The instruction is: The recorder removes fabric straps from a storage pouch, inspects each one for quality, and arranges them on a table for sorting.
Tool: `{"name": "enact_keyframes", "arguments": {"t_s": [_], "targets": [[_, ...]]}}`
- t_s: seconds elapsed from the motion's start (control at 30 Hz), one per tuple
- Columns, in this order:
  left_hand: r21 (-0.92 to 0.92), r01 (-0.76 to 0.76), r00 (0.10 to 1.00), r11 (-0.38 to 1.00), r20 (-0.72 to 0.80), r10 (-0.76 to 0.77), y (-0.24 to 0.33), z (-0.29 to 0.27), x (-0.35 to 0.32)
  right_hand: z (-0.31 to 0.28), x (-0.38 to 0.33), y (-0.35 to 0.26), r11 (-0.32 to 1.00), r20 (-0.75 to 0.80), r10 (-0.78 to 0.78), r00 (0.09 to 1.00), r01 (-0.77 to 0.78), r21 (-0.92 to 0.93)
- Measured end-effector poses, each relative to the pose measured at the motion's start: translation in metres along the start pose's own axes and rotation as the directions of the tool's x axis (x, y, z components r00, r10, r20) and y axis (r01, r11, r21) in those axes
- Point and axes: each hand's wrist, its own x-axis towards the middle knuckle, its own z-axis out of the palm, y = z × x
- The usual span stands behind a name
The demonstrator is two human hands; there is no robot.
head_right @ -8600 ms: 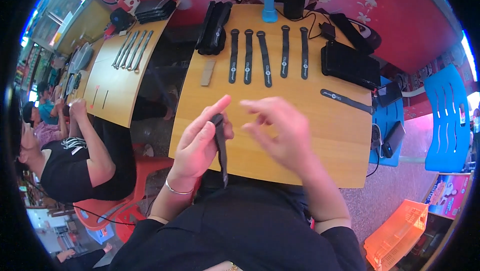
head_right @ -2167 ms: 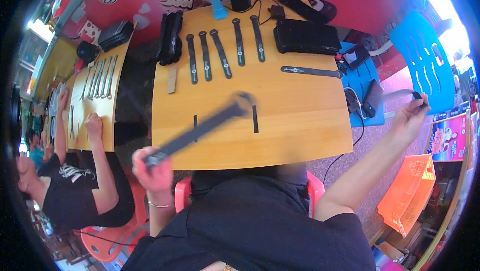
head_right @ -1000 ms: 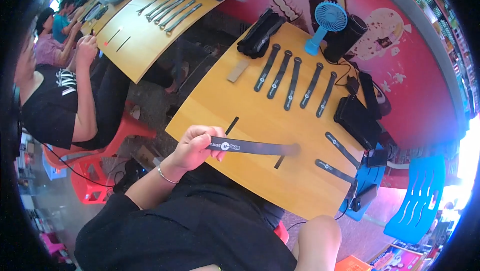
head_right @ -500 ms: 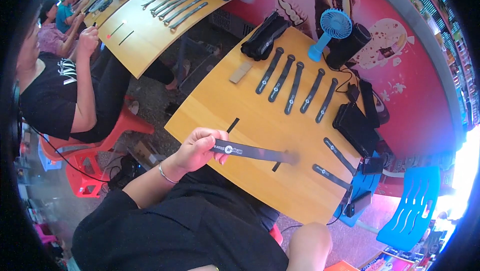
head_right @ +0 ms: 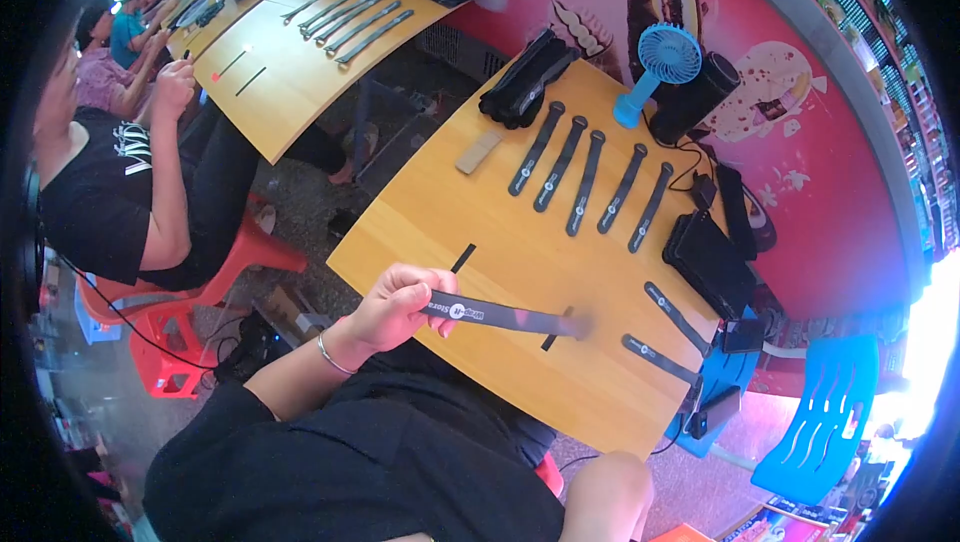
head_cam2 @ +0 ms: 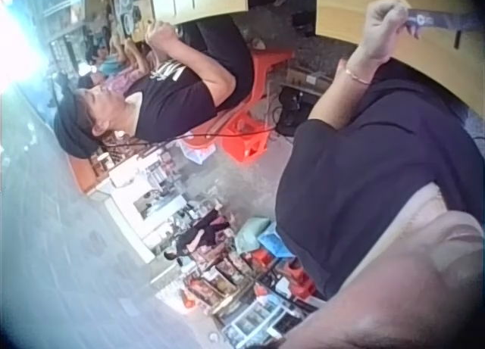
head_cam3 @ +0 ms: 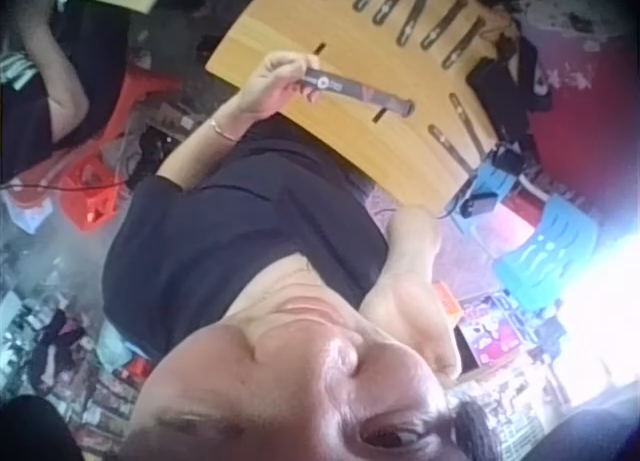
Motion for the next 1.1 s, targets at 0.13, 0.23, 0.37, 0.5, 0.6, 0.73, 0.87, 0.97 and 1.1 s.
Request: {"name": "enact_keyframes", "arguments": {"t_s": [0.13, 0.23, 0.37, 0.5, 0.6, 0.73, 0.87, 0.97, 1.1], "targets": [[0.008, 0.02, 1.0, 1.0, 0.007, -0.02, -0.001, 0.002, 0.0, -0.014, -0.017, -0.01, 0.892, 0.066, -0.057, 0.996, 0.021, 0.452], [0.021, 0.034, 0.999, 0.999, 0.016, -0.034, -0.002, 0.007, 0.001, -0.004, -0.089, -0.025, 0.765, -0.343, 0.314, 0.886, -0.449, -0.461], [0.094, 0.085, 0.994, 0.992, 0.064, -0.092, -0.006, 0.012, -0.002, 0.009, -0.098, -0.002, 0.566, 0.708, 0.688, 0.161, -0.729, -0.385], [0.101, 0.09, 0.989, 0.991, 0.111, -0.101, -0.006, 0.012, -0.006, 0.015, -0.128, -0.008, 0.625, 0.815, 0.578, 0.034, -0.661, -0.416], [0.101, 0.069, 0.986, 0.993, 0.143, -0.083, -0.009, 0.01, -0.01, 0.009, -0.139, -0.013, 0.494, 0.802, 0.596, 0.029, -0.801, -0.338], [-0.07, 0.056, 0.993, 0.996, 0.11, -0.048, -0.015, 0.014, -0.004, 0.0, -0.142, -0.016, 0.275, 0.702, 0.705, -0.1, -0.874, -0.4], [-0.044, 0.048, 0.997, 0.998, 0.07, -0.045, -0.002, 0.017, -0.004, 0.002, -0.142, -0.01, 0.133, 0.653, 0.736, -0.181, -0.906, -0.402], [-0.004, 0.022, 0.998, 1.0, 0.062, -0.022, -0.006, 0.014, -0.004, 0.003, -0.142, -0.006, 0.113, 0.665, 0.718, -0.206, -0.908, -0.403], [-0.1, 0.082, 0.997, 0.992, 0.022, -0.081, -0.006, 0.013, -0.002, -0.002, -0.144, -0.004, 0.102, 0.651, 0.729, -0.213, -0.906, -0.41]]}}
